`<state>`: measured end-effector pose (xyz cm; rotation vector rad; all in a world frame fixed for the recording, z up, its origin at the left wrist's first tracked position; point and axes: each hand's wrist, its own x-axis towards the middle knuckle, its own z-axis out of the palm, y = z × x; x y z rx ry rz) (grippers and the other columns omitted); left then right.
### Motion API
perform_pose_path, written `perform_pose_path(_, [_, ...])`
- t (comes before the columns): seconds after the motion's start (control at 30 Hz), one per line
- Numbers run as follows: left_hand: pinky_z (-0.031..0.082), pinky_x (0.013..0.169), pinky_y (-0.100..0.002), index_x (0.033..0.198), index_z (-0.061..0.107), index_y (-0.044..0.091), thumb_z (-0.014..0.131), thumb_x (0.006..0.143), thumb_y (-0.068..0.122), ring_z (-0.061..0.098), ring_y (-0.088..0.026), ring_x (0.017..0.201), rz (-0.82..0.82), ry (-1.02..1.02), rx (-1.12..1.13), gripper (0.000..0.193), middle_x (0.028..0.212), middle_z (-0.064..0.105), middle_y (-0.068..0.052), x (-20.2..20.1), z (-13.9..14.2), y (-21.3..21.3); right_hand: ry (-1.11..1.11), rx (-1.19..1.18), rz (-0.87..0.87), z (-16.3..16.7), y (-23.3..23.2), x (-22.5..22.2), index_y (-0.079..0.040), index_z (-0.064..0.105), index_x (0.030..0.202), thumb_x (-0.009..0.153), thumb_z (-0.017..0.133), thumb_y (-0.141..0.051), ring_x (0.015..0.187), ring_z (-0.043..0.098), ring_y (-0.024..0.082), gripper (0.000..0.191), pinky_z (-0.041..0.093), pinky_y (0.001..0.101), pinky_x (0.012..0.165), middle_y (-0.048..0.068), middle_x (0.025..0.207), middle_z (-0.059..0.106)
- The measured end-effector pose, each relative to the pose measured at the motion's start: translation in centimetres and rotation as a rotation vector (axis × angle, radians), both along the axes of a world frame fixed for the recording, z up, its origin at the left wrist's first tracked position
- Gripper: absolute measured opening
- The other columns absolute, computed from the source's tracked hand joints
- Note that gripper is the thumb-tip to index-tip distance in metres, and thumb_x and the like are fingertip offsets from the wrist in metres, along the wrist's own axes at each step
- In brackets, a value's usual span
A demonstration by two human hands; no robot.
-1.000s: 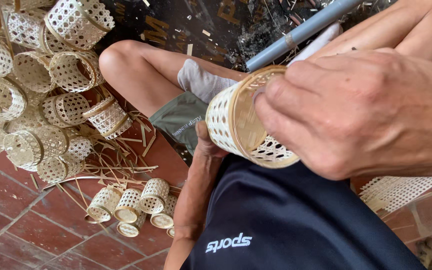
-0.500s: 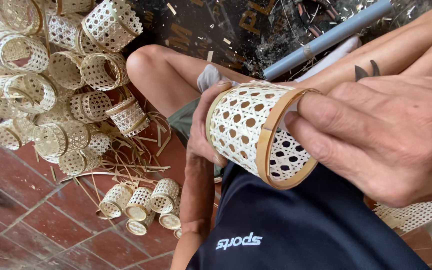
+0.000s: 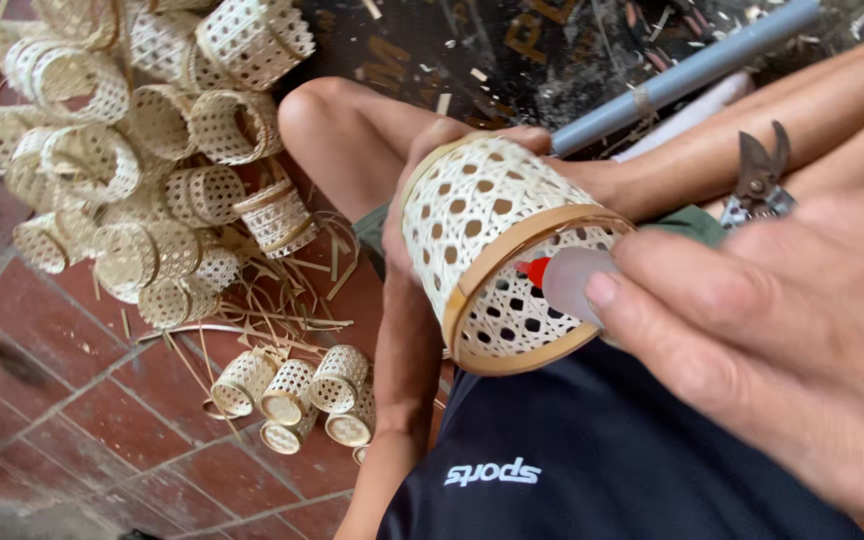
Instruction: The person sits on the workshop floor assembling woven bamboo basket bodies. They bend a thin bamboo strip around a woven cylinder, press the cylinder onto a round wooden base using a gray pipe to seat it, squeeze glue around the rim, tuck and trim bamboo strips by hand and with pliers, and cut strip ends with a knife.
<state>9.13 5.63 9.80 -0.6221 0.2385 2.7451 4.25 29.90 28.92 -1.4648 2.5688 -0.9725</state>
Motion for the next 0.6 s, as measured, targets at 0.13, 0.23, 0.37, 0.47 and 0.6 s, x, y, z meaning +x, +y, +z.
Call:
perform_pose_path(0.13, [0.053, 0.112, -0.061, 0.149, 0.037, 0.016, 0.075, 0.095, 0.026, 0.057, -0.055, 0.132, -0.183, 0.652, 0.007, 0.067, 0.146, 0.041, -0.046, -4.4, -1.8, 1.1, 0.246, 0.041, 0.109, -0.3, -0.8, 1.5, 0.009, 0.075, 0.112, 0.081, 0.069, -0.007, 0.067, 0.059, 0.021, 0.036, 0.042, 0.0346, 0.055, 0.024, 0.11, 0.071])
perform_pose_path(0.23, [0.05, 0.114, -0.055, 0.159, 0.038, 0.017, 0.086, 0.078, 0.029, 0.055, -0.047, 0.136, -0.229, 0.962, 0.148, 0.095, 0.155, 0.042, -0.038, -7.2, -2.1, 1.8, 0.311, 0.092, 0.094, 0.5, -1.9, 1.4, 0.009, 0.075, 0.11, 0.082, 0.068, -0.01, 0.073, 0.064, 0.025, 0.034, 0.048, 0.0367, 0.058, 0.023, 0.107, 0.071])
perform_pose_path(0.37, [0.048, 0.118, -0.053, 0.162, 0.03, 0.022, 0.093, 0.069, 0.029, 0.049, -0.042, 0.144, -0.343, 1.143, 0.179, 0.112, 0.16, 0.039, -0.033, -9.4, -1.1, 1.8, 0.302, 0.126, 0.115, 1.6, -2.8, 0.9, 0.008, 0.075, 0.108, 0.08, 0.068, -0.008, 0.078, 0.068, 0.027, 0.033, 0.047, 0.0347, 0.057, 0.024, 0.105, 0.071])
perform_pose_path(0.47, [0.048, 0.114, -0.057, 0.159, 0.032, 0.018, 0.095, 0.069, 0.027, 0.05, -0.047, 0.138, -0.342, 0.975, 0.173, 0.111, 0.158, 0.037, -0.037, -8.2, -0.2, 1.5, 0.313, 0.142, 0.09, 1.6, -2.9, 1.1, 0.009, 0.075, 0.105, 0.081, 0.069, -0.005, 0.077, 0.069, 0.027, 0.029, 0.047, 0.0345, 0.057, 0.023, 0.102, 0.071])
perform_pose_path(0.6, [0.046, 0.115, -0.059, 0.155, 0.03, 0.012, 0.097, 0.065, 0.028, 0.05, -0.049, 0.14, -0.312, 0.893, 0.219, 0.113, 0.154, 0.039, -0.039, -7.8, -2.1, 1.8, 0.313, 0.137, 0.022, 1.4, -3.4, 1.2, 0.01, 0.075, 0.103, 0.081, 0.072, -0.001, 0.071, 0.069, 0.026, 0.025, 0.046, 0.0342, 0.054, 0.023, 0.101, 0.072])
